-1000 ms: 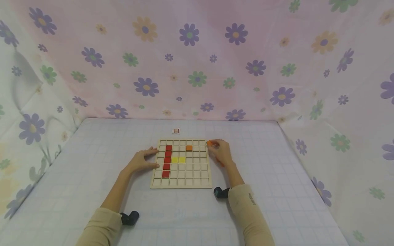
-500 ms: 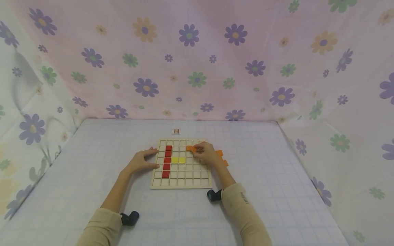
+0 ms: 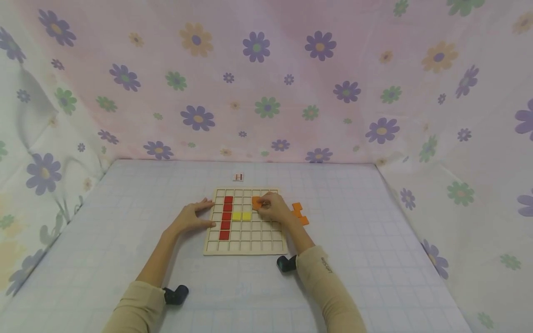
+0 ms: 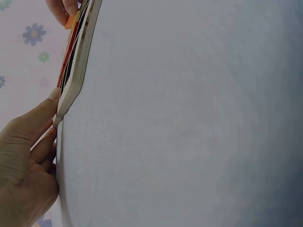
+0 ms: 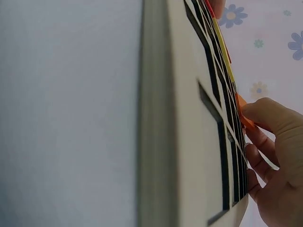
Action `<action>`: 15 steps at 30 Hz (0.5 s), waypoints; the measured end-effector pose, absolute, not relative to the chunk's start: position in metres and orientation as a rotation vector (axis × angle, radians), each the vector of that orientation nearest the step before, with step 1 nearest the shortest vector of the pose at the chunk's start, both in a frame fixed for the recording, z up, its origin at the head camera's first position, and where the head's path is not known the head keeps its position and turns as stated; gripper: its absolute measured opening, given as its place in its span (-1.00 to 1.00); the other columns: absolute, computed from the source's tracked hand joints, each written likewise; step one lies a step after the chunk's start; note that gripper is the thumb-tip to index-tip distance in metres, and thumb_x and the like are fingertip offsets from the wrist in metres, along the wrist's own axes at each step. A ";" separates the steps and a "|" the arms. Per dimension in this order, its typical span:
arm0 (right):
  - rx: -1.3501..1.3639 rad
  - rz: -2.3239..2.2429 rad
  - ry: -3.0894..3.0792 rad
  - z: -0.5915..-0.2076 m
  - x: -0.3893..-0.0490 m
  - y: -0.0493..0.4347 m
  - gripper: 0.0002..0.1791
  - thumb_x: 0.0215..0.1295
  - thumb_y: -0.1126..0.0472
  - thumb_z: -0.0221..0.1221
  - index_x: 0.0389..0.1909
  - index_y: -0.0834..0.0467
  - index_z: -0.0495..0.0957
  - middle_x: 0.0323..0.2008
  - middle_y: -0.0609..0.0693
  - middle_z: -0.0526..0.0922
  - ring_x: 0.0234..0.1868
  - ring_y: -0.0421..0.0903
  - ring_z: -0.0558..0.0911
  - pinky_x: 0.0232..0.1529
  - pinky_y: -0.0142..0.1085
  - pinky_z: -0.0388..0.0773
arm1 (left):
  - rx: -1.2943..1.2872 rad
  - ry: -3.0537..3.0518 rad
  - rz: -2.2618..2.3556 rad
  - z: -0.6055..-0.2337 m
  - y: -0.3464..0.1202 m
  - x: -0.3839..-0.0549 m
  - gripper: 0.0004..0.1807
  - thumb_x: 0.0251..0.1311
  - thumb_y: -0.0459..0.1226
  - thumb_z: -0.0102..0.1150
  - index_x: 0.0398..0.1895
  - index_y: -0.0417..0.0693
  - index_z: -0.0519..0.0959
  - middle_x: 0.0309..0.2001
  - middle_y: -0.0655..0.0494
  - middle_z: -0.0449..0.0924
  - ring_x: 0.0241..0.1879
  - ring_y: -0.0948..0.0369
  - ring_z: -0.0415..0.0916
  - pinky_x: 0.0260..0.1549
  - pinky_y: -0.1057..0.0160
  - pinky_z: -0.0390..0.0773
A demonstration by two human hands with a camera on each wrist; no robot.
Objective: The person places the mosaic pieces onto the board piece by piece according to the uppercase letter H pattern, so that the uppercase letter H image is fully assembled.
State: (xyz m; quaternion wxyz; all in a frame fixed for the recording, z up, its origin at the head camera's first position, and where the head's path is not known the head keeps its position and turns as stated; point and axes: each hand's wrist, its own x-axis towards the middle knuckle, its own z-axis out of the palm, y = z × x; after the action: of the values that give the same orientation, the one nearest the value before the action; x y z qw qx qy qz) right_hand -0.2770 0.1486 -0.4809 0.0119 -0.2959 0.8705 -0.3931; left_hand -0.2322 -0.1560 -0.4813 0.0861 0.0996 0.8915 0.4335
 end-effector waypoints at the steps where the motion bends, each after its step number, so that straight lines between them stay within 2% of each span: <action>1: -0.929 -1.220 2.710 -0.481 -0.277 0.148 -0.72 0.12 0.39 0.23 -0.12 0.39 0.61 -0.20 0.21 0.61 -0.15 0.12 0.57 -0.09 -0.08 0.59 | 0.293 2.661 1.287 -0.481 -0.156 -0.232 -0.20 -0.18 -0.13 0.49 0.23 -0.15 0.44 0.37 -0.15 0.18 0.40 -0.06 0.03 0.35 -0.12 -0.01; 5: -0.973 -1.172 2.712 -0.481 -0.277 0.147 -0.75 0.20 0.32 0.23 -0.14 0.36 0.63 -0.20 0.19 0.59 -0.13 0.10 0.54 -0.08 -0.08 0.55 | 0.314 2.676 1.280 -0.482 -0.157 -0.233 -0.20 -0.18 -0.13 0.49 0.22 -0.17 0.44 0.36 -0.17 0.19 0.39 -0.08 0.04 0.34 -0.14 0.00; 11: -1.011 -1.166 2.731 -0.485 -0.277 0.146 -0.78 0.19 0.27 0.25 -0.18 0.30 0.67 -0.24 0.17 0.56 -0.20 0.06 0.51 -0.21 -0.17 0.50 | 0.319 2.662 1.292 -0.481 -0.157 -0.233 -0.20 -0.17 -0.13 0.48 0.23 -0.18 0.43 0.36 -0.16 0.19 0.40 -0.07 0.03 0.35 -0.13 -0.01; 15: -1.044 -1.201 2.748 -0.486 -0.277 0.147 -0.77 0.14 0.29 0.29 -0.20 0.33 0.67 -0.24 0.20 0.58 -0.17 0.11 0.54 -0.14 -0.08 0.53 | 0.324 2.673 1.280 -0.481 -0.157 -0.233 -0.19 -0.17 -0.12 0.48 0.23 -0.19 0.43 0.36 -0.18 0.19 0.39 -0.09 0.04 0.34 -0.15 0.00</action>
State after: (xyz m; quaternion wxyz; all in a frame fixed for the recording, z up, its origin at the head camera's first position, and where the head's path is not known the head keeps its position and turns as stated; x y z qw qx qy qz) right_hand -0.2766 0.1474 -0.4860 -0.0172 -0.3288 0.8652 -0.3782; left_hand -0.2332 -0.1568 -0.4807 0.0800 0.1084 0.8937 0.4279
